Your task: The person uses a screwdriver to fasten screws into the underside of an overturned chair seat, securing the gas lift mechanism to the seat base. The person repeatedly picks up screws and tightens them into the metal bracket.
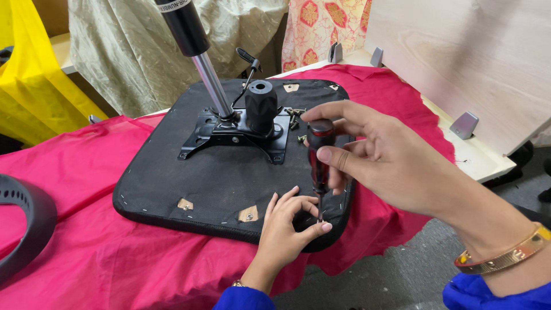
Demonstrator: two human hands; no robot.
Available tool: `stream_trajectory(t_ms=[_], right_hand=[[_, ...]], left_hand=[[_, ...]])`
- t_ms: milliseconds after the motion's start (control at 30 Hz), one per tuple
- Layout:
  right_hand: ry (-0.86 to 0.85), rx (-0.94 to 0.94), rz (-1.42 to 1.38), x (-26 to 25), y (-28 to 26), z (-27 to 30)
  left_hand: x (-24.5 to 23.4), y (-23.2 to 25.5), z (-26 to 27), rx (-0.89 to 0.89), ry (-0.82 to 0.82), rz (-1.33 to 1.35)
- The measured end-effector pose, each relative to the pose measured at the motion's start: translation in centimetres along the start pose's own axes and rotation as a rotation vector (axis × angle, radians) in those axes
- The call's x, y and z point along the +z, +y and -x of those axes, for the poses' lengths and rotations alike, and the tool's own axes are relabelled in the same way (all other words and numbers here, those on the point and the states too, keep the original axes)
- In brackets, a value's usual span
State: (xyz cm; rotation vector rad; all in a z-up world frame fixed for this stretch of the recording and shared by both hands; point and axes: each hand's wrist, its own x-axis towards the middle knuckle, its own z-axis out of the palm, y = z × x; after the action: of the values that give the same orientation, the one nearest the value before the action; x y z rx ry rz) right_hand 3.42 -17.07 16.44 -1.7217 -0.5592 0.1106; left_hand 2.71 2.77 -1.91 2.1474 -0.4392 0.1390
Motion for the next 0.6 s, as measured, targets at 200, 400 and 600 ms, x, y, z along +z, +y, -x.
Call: stream_trajectory(t_ms=[200, 400, 600], right_hand=[[0.007, -0.024, 0.018, -0.9, 0.1, -0.2], [-0.036, -0.091, -0.097, -1.2, 1.1, -0.8], [-0.234, -0.063, -0.273, -1.1, 0.9, -1.6]], left_hand=[[-0.1, -0.2, 0.2, -0.024, 0.013, 0.044], [-0.2, 0.6, 0.7, -0.110, -0.038, 0.028], [1.0, 1.1, 1.4, -0.192, 0.044, -0.007]])
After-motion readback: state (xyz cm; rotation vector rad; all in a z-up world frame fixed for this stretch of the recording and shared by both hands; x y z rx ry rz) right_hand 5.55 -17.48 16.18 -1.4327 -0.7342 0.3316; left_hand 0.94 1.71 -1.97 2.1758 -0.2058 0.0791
